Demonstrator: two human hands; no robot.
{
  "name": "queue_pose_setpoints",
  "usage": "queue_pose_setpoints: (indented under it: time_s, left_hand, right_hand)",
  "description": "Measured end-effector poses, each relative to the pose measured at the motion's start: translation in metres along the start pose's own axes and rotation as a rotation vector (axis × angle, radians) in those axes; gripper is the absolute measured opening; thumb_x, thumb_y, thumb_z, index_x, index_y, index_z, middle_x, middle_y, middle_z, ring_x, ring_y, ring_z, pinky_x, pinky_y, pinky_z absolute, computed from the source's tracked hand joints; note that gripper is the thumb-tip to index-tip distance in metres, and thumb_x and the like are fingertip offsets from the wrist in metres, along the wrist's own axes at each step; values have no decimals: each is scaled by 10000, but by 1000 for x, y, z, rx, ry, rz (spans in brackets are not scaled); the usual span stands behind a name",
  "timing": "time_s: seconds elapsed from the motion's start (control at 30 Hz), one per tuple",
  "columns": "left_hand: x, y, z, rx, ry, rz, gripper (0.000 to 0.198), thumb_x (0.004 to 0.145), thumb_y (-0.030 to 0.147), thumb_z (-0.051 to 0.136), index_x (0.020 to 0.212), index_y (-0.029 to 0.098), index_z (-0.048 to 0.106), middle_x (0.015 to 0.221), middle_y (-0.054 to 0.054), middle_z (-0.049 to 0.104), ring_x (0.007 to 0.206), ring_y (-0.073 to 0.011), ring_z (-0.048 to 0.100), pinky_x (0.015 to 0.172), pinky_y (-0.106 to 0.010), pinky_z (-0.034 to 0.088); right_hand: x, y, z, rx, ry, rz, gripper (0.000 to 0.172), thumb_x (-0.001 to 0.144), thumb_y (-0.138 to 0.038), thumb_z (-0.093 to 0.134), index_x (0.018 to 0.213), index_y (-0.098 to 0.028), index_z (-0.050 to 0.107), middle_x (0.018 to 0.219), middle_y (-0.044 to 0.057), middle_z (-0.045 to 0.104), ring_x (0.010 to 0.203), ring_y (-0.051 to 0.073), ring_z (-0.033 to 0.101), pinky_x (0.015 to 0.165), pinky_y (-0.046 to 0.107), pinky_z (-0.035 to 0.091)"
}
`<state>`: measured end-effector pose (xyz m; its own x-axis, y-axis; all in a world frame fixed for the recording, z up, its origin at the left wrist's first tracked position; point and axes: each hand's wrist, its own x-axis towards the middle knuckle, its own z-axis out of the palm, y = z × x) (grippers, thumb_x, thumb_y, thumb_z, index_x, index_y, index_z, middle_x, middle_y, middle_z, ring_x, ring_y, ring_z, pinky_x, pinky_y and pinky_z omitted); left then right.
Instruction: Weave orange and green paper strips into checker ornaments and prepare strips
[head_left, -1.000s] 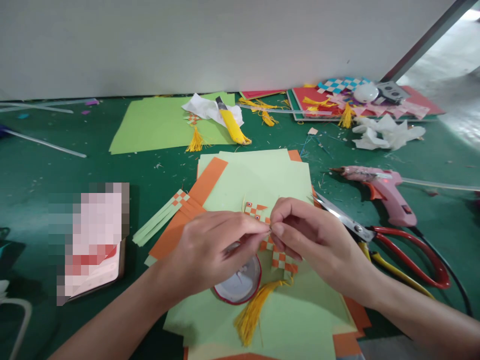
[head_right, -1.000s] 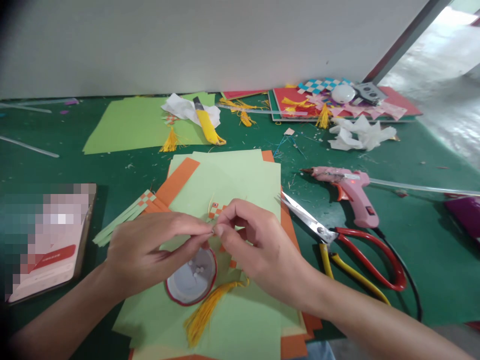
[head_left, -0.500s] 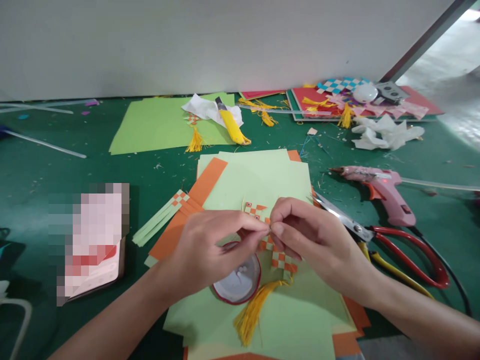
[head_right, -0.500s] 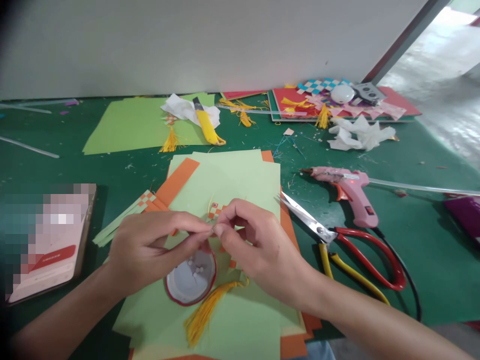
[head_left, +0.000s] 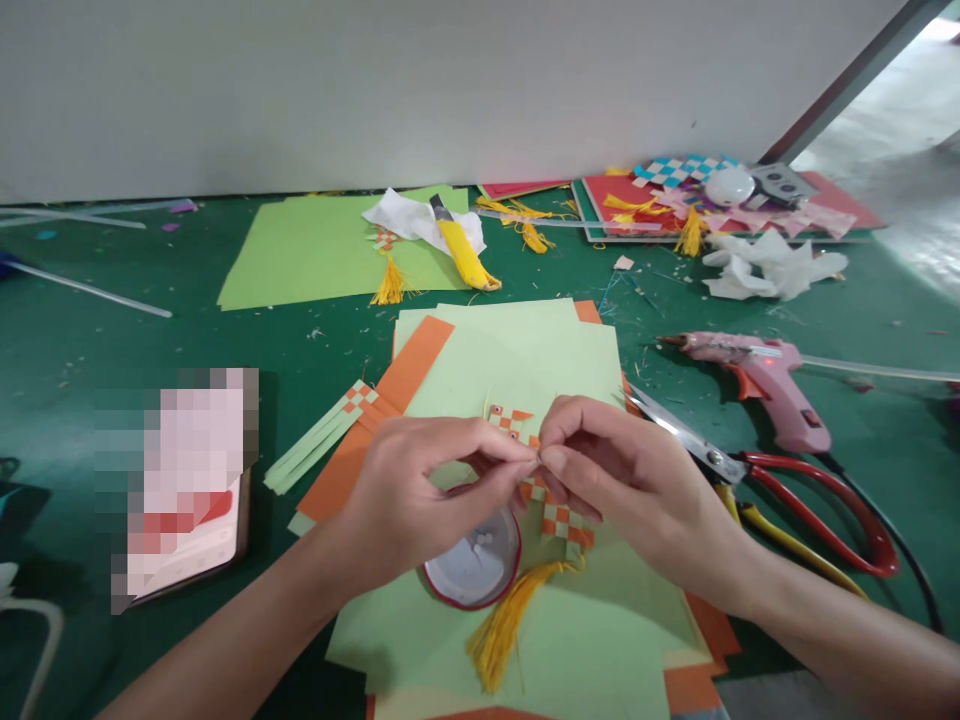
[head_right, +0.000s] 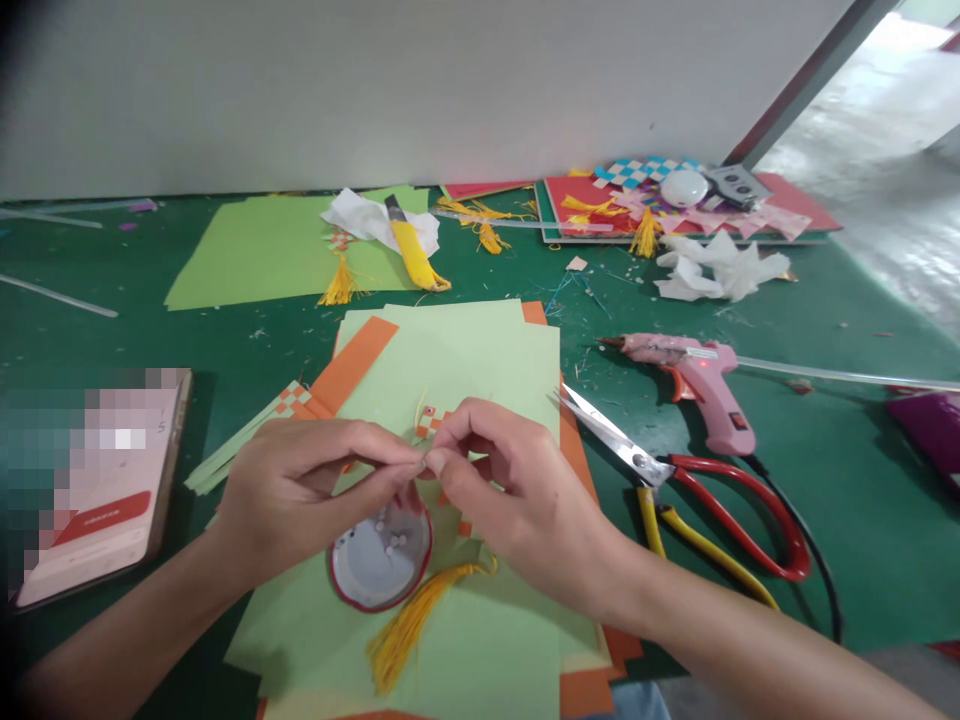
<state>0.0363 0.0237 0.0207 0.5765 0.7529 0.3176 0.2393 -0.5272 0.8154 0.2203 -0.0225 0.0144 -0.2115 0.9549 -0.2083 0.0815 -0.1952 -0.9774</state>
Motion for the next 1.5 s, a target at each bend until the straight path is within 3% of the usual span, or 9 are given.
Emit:
queue_pose_setpoints:
  time_s: [0.83,1.27,1.5]
  left_hand:
    - [0,0,2,-298,-80,-235,93,813,100,620,764,136,690,643,-1,717,543,-110,682,540,-153,560]
    - [0,-3,1,-305,-98,-256,83,810,122,635,772,157,700,659,6,728,569,-112,691,560,-154,558]
    - [-1,-3,0,-261,-108,-195,97,812,96,621,790,150,699,664,7,731,568,-95,681,565,-134,540]
  right_hand:
    - [0,0,0,-69,7,-35,152,919,-283,498,803,-189,531,689,-24,499,579,73,426,488,220,334]
    - [1,2,0,-75,2,-38,155,918,-287,504,801,-189,532,677,-31,493,574,63,418,483,202,336]
    - [1,1,0,-73,-2,-48,155,915,-277,508,791,-187,535,662,-38,487,551,54,405,472,192,338]
